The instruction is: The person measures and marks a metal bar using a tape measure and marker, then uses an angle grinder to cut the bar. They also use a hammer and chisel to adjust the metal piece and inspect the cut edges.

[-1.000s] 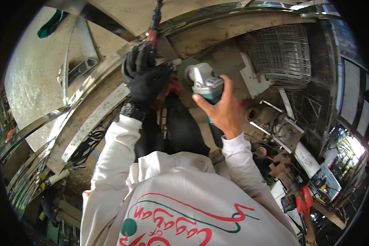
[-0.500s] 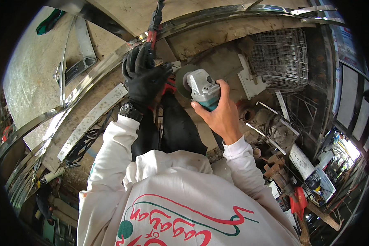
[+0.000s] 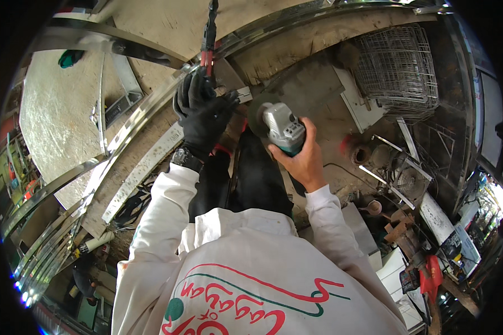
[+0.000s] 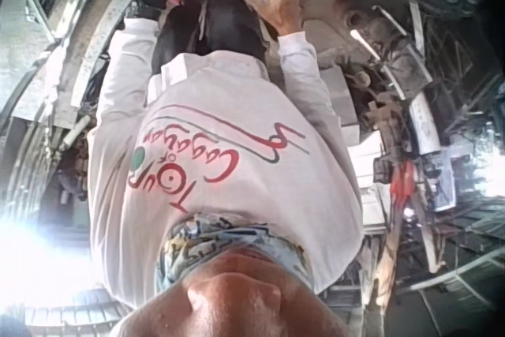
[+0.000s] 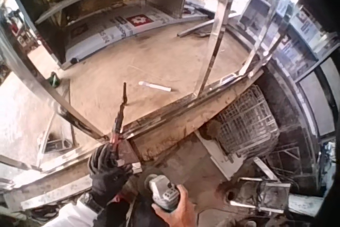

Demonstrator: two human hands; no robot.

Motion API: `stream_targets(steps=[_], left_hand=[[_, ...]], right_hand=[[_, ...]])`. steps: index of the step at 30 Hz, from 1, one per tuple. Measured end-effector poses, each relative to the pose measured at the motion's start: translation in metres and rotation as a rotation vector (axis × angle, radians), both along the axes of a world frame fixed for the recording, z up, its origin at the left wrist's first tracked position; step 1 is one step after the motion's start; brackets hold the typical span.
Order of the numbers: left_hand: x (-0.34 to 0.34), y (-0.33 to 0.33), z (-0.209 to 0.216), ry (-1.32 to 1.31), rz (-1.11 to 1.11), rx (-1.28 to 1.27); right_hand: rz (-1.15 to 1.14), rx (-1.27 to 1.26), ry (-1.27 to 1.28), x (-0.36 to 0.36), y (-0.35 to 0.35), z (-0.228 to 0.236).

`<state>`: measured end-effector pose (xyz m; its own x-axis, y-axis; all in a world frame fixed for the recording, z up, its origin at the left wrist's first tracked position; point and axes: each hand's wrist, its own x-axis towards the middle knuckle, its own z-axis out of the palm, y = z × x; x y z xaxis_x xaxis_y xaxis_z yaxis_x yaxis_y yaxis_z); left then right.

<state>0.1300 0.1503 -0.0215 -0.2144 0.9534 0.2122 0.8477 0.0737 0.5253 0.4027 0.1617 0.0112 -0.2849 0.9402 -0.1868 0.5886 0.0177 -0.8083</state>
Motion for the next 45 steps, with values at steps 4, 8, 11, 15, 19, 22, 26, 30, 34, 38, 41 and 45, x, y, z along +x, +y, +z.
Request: stream_targets(steps=[4,8,11,15,19,22,26,30,34,38,41,45], left_hand=[[0.01,0.002,0.018,0.159,0.016,0.029],[0.014,0.003,0.022,0.203,-0.03,0.019],[0.019,0.002,-0.004,0.115,0.004,0.106],[0.031,0.004,0.013,0.015,0.061,0.144],[0.022,0.003,0.011,0.153,-0.069,0.112],[0.018,0.007,0.017,0.132,-0.123,0.144],[0.0,0.023,-0.025,0.273,-0.399,0.219],[0.019,0.046,-0.02,0.525,-0.657,-0.078],[0.031,0.058,-0.023,1.064,-0.838,-0.381],[0.022,0.078,0.005,0.614,-0.96,-0.505],[0.03,0.094,0.018,0.462,-1.02,-0.643],[0.017,0.087,-0.04,0.841,-1.345,-0.332]], right_hand=[[-0.07,-0.313,0.187,0.034,-0.007,0.008],[-0.092,-0.315,0.339,0.064,-0.014,0.013],[-0.207,-0.415,0.416,0.072,-0.011,0.033],[-0.254,-0.278,0.275,0.086,-0.005,0.041],[-0.299,-0.218,0.234,0.098,0.005,0.03],[-0.356,-0.24,0.26,0.1,0.011,0.031],[-0.357,-0.276,0.343,0.092,0.021,0.038],[-0.358,-0.304,0.376,0.083,0.025,0.04],[-0.325,-0.161,0.316,0.076,0.019,0.036],[-0.388,-0.117,0.382,0.081,0.0,0.028],[-0.476,-0.206,0.478,0.088,-0.014,0.026],[-0.557,-0.326,0.514,0.103,-0.029,0.024]])
